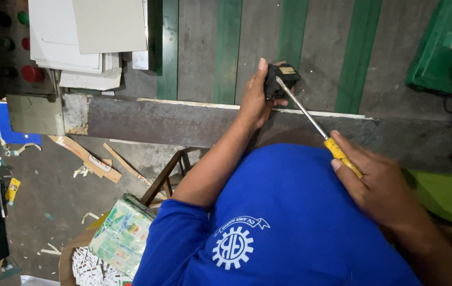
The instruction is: Disassembling an electrical component using a screwdriver to extract and coil copper wire.
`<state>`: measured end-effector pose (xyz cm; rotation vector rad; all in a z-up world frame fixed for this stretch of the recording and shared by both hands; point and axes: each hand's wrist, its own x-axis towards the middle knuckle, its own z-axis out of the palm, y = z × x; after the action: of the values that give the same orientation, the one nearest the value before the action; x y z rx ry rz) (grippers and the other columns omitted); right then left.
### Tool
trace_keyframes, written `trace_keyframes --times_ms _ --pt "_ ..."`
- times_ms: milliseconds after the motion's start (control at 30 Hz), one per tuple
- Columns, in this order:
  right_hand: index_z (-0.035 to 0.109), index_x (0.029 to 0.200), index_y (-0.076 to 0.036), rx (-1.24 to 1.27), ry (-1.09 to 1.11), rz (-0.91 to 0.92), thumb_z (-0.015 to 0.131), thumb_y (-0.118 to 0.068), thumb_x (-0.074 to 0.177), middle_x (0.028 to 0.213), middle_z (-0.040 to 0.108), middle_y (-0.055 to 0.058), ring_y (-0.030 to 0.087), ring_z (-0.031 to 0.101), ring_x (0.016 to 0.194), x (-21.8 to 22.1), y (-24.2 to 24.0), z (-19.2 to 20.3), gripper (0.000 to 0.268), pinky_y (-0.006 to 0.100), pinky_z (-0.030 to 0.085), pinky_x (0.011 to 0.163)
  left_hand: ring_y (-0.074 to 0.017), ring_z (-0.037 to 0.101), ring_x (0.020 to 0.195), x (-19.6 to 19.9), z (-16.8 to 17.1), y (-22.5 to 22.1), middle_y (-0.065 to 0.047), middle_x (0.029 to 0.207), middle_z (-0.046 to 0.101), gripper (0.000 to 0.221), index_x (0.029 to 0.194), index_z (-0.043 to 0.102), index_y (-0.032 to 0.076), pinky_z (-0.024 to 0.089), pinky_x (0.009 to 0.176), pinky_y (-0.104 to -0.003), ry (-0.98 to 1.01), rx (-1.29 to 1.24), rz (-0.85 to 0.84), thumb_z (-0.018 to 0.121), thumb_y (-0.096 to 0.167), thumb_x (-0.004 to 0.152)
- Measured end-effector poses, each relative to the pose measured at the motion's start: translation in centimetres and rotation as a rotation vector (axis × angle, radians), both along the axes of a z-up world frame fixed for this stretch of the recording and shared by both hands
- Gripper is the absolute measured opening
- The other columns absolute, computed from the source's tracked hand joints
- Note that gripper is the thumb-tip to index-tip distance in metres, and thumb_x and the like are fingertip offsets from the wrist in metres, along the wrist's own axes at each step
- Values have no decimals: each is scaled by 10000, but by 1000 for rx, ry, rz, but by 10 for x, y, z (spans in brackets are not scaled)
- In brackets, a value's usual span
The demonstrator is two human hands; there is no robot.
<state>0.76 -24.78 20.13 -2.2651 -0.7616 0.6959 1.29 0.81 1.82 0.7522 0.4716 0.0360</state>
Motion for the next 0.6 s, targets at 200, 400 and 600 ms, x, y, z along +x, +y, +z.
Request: trace_keyframes --times_ms 200,400,600 --pt "547 1453 -38 15 17 -22 641 -165 942 1297 675 262 328 710 1140 -3 -3 -1 535 365 544 921 -162 697 857 0 -10 -8 -119 1062 740 567 1297 658 -18 615 640 -327 -15 82 69 625 470 1010" --pt "572 1445 -60 -60 -112 24 661 -159 918 1129 715 244 368 725 940 -2 -9 -2 544 411 569 787 -134 673 845 -4 -3 -11 -80 1034 722 525 1290 678 1 594 641 -305 -22 176 62 667 436 996" --pt "637 1443 -146 -415 -627 197 625 -194 962 871 661 153 346 676 712 -18 -10 4 484 476 547 605 -136 691 758 -4 15 -15 -75 957 731 532 1273 693 -3 554 597 -276 4 299 50 664 451 996"
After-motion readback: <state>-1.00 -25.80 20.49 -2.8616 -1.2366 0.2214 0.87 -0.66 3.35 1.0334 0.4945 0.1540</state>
